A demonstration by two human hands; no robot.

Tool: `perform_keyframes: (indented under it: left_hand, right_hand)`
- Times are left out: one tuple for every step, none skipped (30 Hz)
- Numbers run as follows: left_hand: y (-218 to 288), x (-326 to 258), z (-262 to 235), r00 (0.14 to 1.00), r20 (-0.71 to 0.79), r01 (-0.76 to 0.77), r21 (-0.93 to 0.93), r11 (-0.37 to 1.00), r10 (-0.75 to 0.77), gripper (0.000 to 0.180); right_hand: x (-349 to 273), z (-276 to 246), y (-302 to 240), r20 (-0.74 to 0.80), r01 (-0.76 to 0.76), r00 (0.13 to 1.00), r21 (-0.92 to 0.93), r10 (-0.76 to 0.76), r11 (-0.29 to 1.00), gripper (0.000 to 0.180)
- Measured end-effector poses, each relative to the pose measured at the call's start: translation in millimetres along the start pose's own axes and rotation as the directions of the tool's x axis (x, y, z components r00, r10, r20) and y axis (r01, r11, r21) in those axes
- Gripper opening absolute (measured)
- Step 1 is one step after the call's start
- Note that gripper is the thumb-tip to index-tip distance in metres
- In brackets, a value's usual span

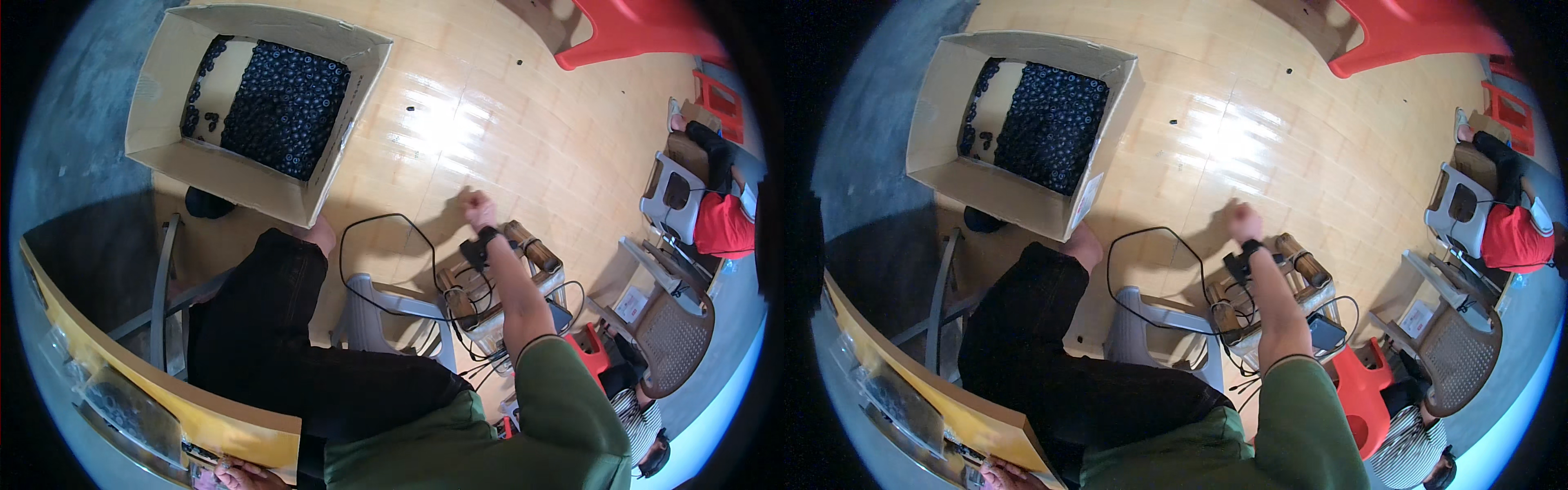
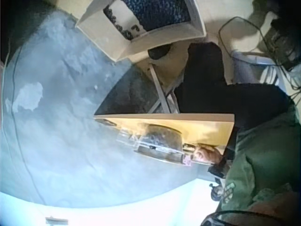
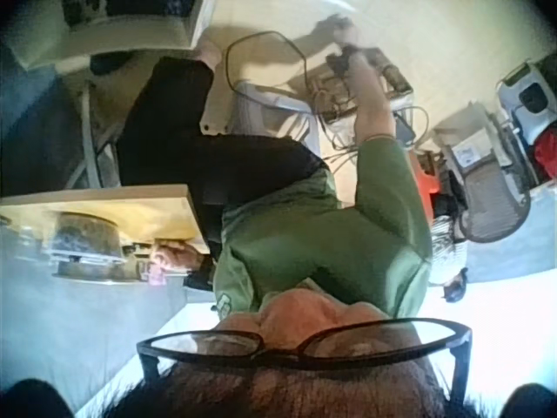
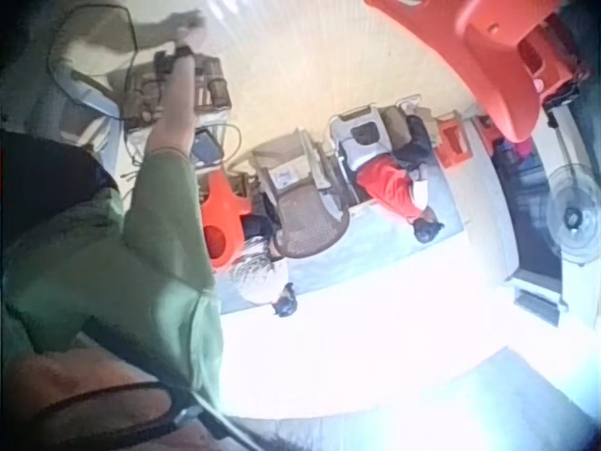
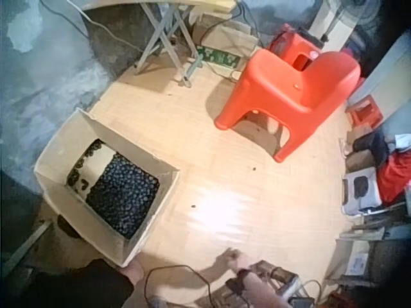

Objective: Sorting small black plastic parts and inserting metal pins into them.

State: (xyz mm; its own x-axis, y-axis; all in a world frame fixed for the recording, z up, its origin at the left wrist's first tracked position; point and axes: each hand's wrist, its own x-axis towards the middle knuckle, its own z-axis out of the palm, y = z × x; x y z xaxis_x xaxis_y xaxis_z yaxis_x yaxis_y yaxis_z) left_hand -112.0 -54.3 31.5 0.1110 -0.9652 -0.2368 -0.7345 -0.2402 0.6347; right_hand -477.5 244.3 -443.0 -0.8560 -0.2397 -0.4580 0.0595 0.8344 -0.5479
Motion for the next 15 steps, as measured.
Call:
perform_keyframes:
  left_hand:
    - [3.0,-6.6,-15.8,0.997,-0.071,0.002,-0.016,1.000,-0.003,0.010]
    - [0.9,-7.4,-14.3,0.996,-0.086,0.001,-0.043,0.999,-0.005,0.009]
    - [-0.5,-8.5,-13.5,0.995,-0.103,-0.006,-0.065,0.998,-0.001,0.009]
    - [-1.1,-8.2,-9.6,0.995,-0.100,-0.011,-0.087,0.996,0.003,0.011]
    - [-0.9,-8.5,-10.0,0.994,-0.104,-0.024,-0.090,0.996,0.015,0.015]
    - [0.4,-11.3,-16.3,0.994,-0.108,-0.025,-0.109,0.994,0.013,0.014]
    - [-0.8,-11.0,-15.0,0.995,-0.100,-0.025,-0.092,0.995,0.016,0.014]
    - [-2.0,-10.8,-14.9,0.995,-0.095,-0.029,-0.076,0.997,0.022,0.013]
    - [-3.6,-9.4,-12.2,0.996,-0.082,-0.029,-0.058,0.998,0.024,0.012]
    - [-4.2,-10.9,-15.6,0.996,-0.087,-0.038,-0.045,0.998,0.034,0.012]
    - [-5.2,-11.6,-19.1,0.995,-0.089,-0.042,-0.033,0.999,0.039,0.011]
    - [-5.9,-12.4,-22.4,0.994,-0.095,-0.048,-0.017,0.999,0.046,0.011]
    - [-6.6,-13.0,-21.9,0.995,-0.088,-0.048,0.000,0.999,0.048,0.010]
    - [-7.5,-12.9,-21.6,0.995,-0.083,-0.047,0.022,0.999,0.048,0.010]
    - [-7.1,-13.0,-22.5,0.995,-0.081,-0.046,0.044,0.998,0.049,0.009]
  right_hand:
    - [-17.9,23.1,-43.7,0.083,0.040,0.995,0.139,-0.052,0.990,0.011]
    - [-28.3,42.9,-50.1,0.181,-0.016,0.983,0.220,-0.025,0.975,0.013]
    - [-44.0,61.8,-65.9,0.209,0.052,0.972,0.265,-0.111,0.963,0.016]
    - [-56.2,80.3,-66.7,0.205,0.064,0.973,0.190,-0.104,0.980,0.019]
    - [-65.5,85.5,-82.5,0.275,0.083,0.955,0.119,-0.113,0.989,0.019]
    - [-73.2,97.7,-85.4,0.280,0.058,0.956,0.094,-0.082,0.994,0.015]
    - [-77.2,102.4,-90.6,0.281,0.045,0.958,0.016,-0.048,0.999,0.013]
    - [-80.2,104.9,-94.5,0.279,0.031,0.960,-0.064,-0.012,0.997,0.014]
    - [-81.6,105.7,-97.3,0.272,0.032,0.962,-0.062,-0.014,0.998,0.014]
    - [-84.8,108.1,-105.9,0.235,0.038,0.972,-0.141,-0.004,0.989,0.015]
    - [-87.7,110.2,-114.2,0.196,0.040,0.981,-0.220,0.004,0.975,0.017]
    - [-90.3,111.2,-122.5,0.193,0.050,0.981,-0.212,-0.009,0.976,0.017]
    - [-92.5,108.8,-123.4,0.186,0.056,0.983,-0.229,-0.013,0.972,0.018]
    - [-94.8,107.7,-123.6,0.178,0.062,0.984,-0.245,-0.018,0.967,0.020]
    - [-97.3,112.0,-118.8,0.121,0.098,0.990,-0.213,-0.074,0.972,0.015]
